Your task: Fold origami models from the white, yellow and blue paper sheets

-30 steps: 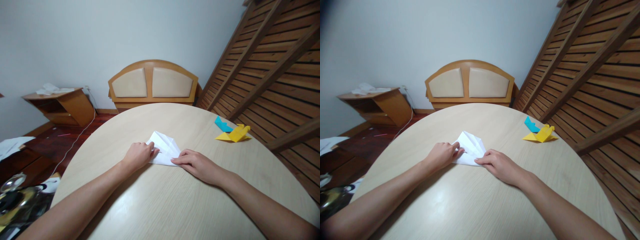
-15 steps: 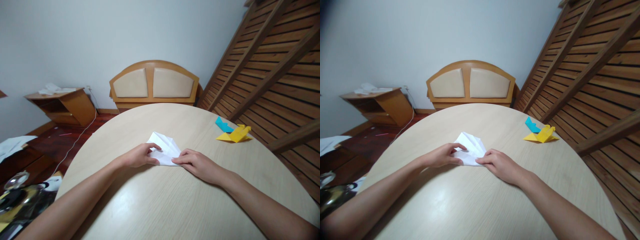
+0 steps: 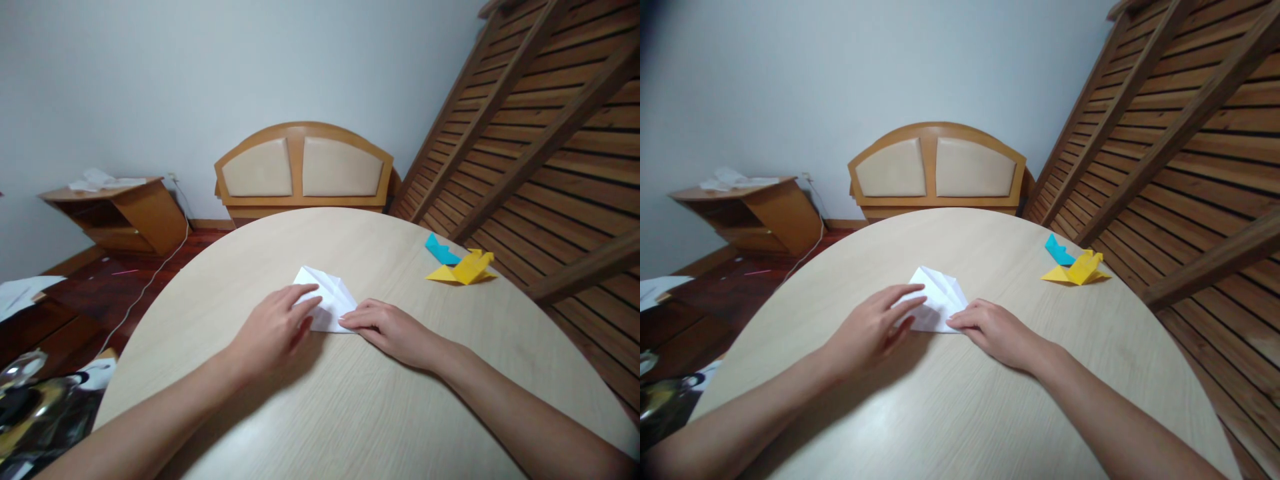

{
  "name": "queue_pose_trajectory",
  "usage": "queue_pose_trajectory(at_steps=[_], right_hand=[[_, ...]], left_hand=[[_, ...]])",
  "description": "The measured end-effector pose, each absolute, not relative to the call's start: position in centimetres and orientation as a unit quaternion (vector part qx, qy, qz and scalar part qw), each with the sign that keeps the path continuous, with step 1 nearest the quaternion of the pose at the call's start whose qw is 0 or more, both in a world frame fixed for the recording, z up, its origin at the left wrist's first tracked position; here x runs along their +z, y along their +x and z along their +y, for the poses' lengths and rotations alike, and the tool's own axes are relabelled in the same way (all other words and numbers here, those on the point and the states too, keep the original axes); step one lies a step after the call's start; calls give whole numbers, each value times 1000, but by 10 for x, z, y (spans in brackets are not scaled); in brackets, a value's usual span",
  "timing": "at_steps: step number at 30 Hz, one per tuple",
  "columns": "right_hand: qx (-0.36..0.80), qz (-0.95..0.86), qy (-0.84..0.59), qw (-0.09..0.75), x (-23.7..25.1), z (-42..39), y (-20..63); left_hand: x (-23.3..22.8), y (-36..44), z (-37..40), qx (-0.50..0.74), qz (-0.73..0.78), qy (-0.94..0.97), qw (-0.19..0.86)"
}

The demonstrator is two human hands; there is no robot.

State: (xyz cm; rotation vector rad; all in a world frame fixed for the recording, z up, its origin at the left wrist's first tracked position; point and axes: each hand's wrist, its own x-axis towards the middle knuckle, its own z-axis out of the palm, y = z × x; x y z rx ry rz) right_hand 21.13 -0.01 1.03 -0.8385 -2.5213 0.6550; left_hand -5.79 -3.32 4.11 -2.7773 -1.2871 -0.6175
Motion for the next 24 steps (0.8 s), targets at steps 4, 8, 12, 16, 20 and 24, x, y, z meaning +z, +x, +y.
queue_pose_trajectory(at_steps=[4,8,12,16,20,24], right_hand=[[229,-910,-280,202,12,-1,210],[225,-908,-289,205,13,-2,210],[223,-910,-286,200,14,-2,212],[222,-906,-297,204,12,-4,214],[214,-909,-298,196,11,-6,215],[208,-913,-298,186,13,-7,214]], left_hand=[[24,-27,-67,-106,-380,-919,-7],[9,-20,-76,-39,-419,-906,-46],[5,-23,-75,-19,-434,-899,-65],[3,-23,-77,-29,-440,-895,-67],[0,-22,-79,-27,-446,-892,-69],[-2,-22,-80,-39,-443,-893,-68]])
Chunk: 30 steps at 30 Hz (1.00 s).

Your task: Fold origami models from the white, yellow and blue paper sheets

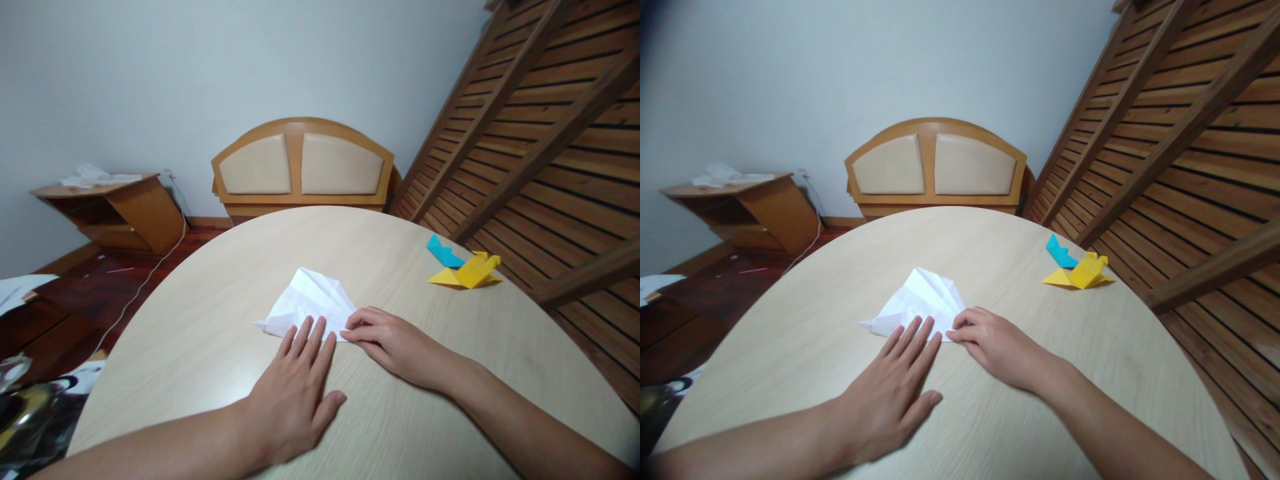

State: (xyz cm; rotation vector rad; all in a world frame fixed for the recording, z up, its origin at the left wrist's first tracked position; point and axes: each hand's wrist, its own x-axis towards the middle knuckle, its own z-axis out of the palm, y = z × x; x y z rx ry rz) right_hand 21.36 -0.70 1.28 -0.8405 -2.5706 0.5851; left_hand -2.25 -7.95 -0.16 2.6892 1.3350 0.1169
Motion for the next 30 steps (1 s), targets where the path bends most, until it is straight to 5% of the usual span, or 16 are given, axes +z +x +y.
queue_pose_trajectory(at_steps=[30], right_hand=[[151,-945,-268,113,35,-5,245]], left_hand=[[13,-15,-68,75,410,904,93]])
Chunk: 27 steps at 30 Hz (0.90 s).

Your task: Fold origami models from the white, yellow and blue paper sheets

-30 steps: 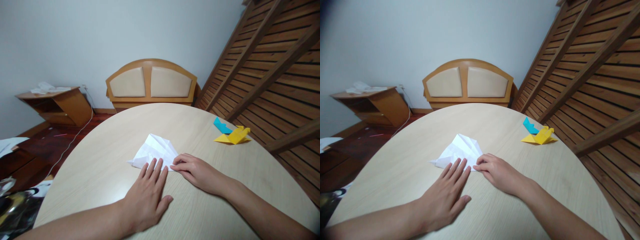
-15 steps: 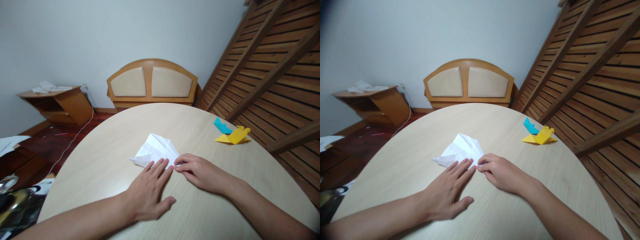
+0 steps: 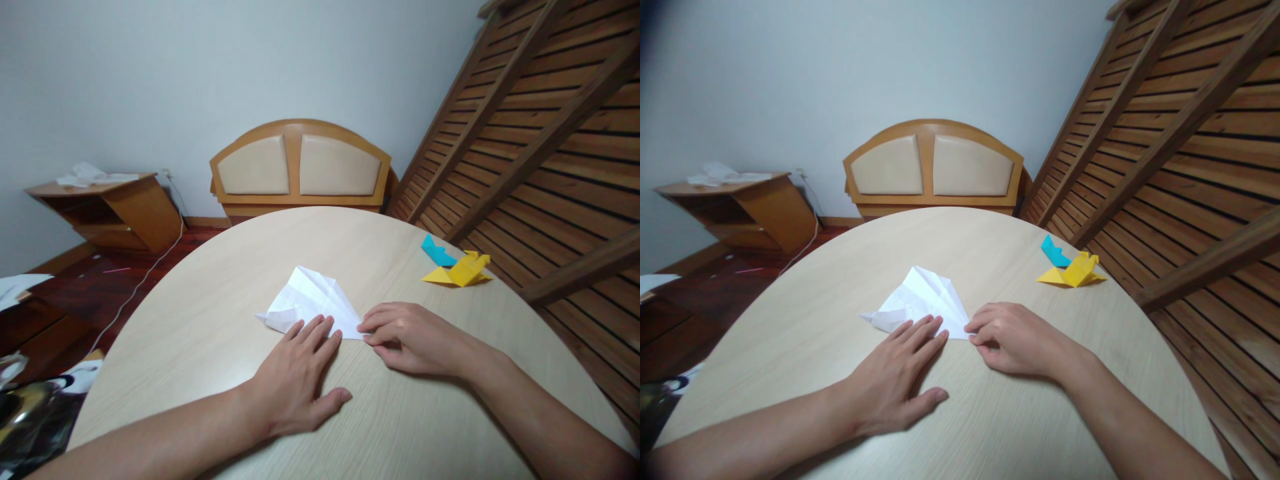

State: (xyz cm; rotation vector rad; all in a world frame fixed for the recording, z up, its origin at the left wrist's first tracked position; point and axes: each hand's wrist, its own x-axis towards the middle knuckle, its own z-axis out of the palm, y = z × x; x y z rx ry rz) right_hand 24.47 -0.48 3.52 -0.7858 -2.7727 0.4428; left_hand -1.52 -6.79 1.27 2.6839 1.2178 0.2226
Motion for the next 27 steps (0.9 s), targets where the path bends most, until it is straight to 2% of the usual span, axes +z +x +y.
queue_pose_trajectory(at_steps=[17,27], right_hand=[[275,-913,-244,179,21,-9,226],[275,-917,-242,160,18,-18,212]], left_hand=[[18,-32,-43,108,373,915,111],[11,-30,-31,182,371,897,155]])
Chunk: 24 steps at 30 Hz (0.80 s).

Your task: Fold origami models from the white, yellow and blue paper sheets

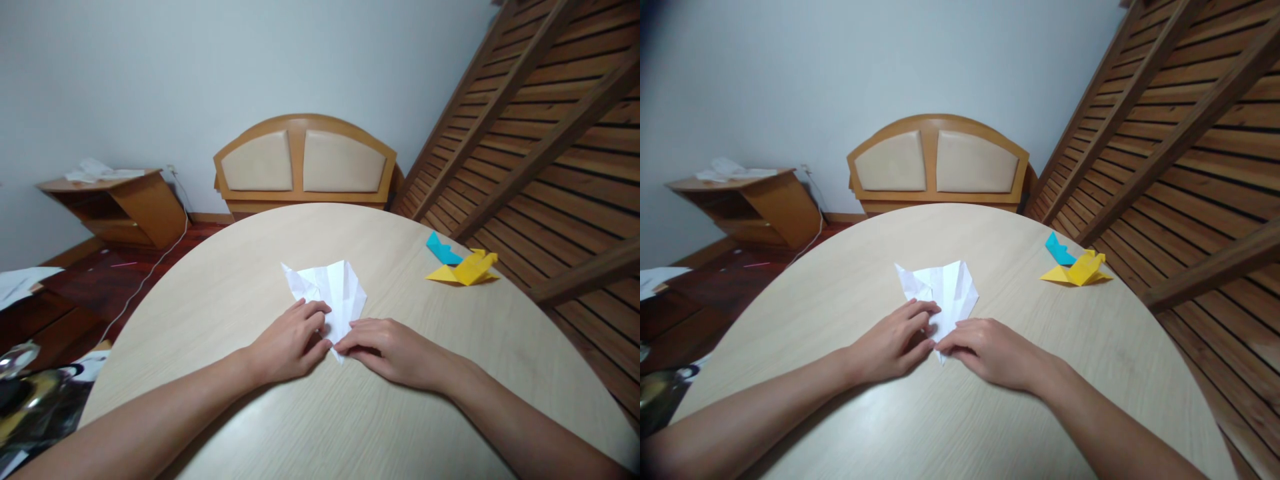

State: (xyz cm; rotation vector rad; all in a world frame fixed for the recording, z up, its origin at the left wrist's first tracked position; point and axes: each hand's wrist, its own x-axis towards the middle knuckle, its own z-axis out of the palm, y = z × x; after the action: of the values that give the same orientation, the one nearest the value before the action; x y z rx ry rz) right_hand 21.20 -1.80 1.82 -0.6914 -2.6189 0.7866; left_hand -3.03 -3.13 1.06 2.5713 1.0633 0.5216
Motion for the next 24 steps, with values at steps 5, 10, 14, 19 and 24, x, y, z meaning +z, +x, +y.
queue_pose_trajectory(at_steps=[5,10,14,19,24], right_hand=[[240,-928,-229,170,16,-14,214],[206,-942,-217,149,18,-12,215],[172,-953,-214,130,22,-16,213],[131,-962,-215,108,27,-19,210],[97,-971,-203,86,31,-20,210]], left_hand=[[9,-31,-31,193,372,894,158],[8,-30,-32,191,375,894,151],[7,-29,-32,192,380,893,145],[6,-29,-32,194,390,889,143],[6,-27,-34,201,399,884,134]])
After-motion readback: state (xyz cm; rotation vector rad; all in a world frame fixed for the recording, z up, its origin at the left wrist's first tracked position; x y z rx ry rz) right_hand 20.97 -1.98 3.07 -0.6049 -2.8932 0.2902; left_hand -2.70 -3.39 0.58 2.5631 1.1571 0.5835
